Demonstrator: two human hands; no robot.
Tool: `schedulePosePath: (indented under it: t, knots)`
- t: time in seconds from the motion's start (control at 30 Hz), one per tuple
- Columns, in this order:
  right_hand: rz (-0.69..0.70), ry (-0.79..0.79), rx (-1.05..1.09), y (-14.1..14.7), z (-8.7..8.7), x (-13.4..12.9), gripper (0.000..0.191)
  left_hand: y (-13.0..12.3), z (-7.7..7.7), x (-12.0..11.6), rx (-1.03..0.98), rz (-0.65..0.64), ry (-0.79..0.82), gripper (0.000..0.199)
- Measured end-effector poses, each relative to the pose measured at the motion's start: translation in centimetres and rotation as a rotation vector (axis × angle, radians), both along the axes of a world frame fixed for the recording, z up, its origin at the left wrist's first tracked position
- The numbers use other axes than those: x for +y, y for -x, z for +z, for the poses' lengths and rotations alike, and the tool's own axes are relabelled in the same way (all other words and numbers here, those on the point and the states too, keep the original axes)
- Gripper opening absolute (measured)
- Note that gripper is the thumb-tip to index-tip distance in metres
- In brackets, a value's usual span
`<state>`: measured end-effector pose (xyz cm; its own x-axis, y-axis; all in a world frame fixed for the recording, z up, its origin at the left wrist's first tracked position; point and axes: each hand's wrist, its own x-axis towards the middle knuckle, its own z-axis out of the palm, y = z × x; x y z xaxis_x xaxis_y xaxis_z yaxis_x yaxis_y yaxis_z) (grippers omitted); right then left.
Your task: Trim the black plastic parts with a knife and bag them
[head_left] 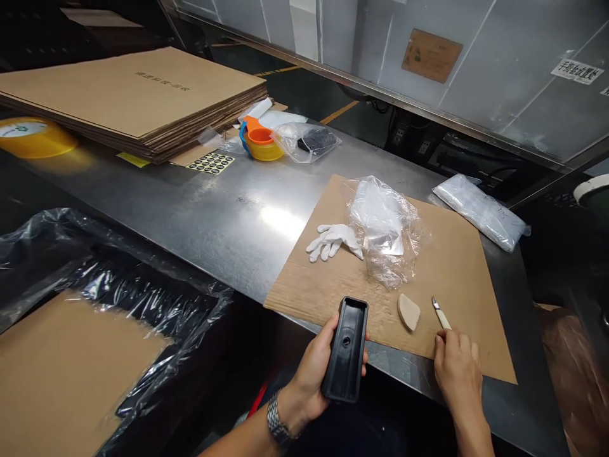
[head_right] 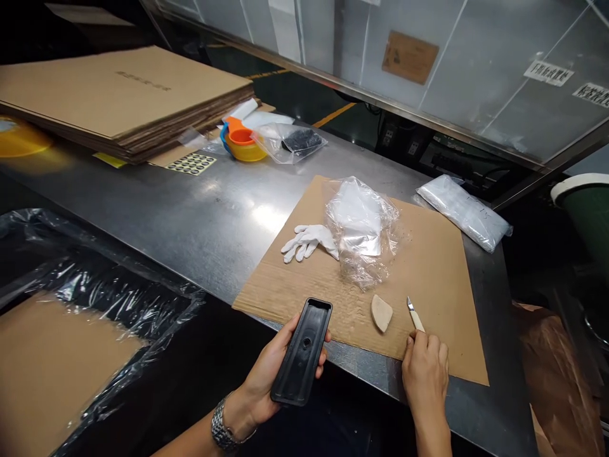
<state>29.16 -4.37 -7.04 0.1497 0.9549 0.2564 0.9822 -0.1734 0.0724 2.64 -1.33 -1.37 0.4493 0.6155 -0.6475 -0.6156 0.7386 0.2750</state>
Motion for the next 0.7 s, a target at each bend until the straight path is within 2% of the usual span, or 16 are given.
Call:
schedulePosePath:
  t: [0.17, 0.3, 0.5, 0.6, 0.7]
  knots:
    - [-0.113, -0.09, -0.044, -1.0, -0.2, 0.2, 0.045, 0.3, 0.2, 0.1, 0.097, 0.03, -0.054, 0.049]
    - [-0.092, -0.013, -0.068, -1.3, 0.1, 0.9, 0.039, 0.3, 0.4, 0.1, 0.127, 0.053, -0.092, 0.05]
    - [-0.111, -0.034, 0.039, 0.5, 1.1, 0.3, 0.039, 0.3, 0.6, 0.1, 0.166, 0.167, -0.126, 0.043]
    - [-0.09, -0.039, 0.275, 3.5, 2.3, -1.3, 0.037, 0.2, 0.5, 0.2, 0.164, 0.23, -0.189, 0.04]
    - [-0.007, 0.087, 0.816, 7.5, 4.0, -3.1, 0.034, 0.1, 0.5, 0.3, 0.174, 0.247, -0.208, 0.044]
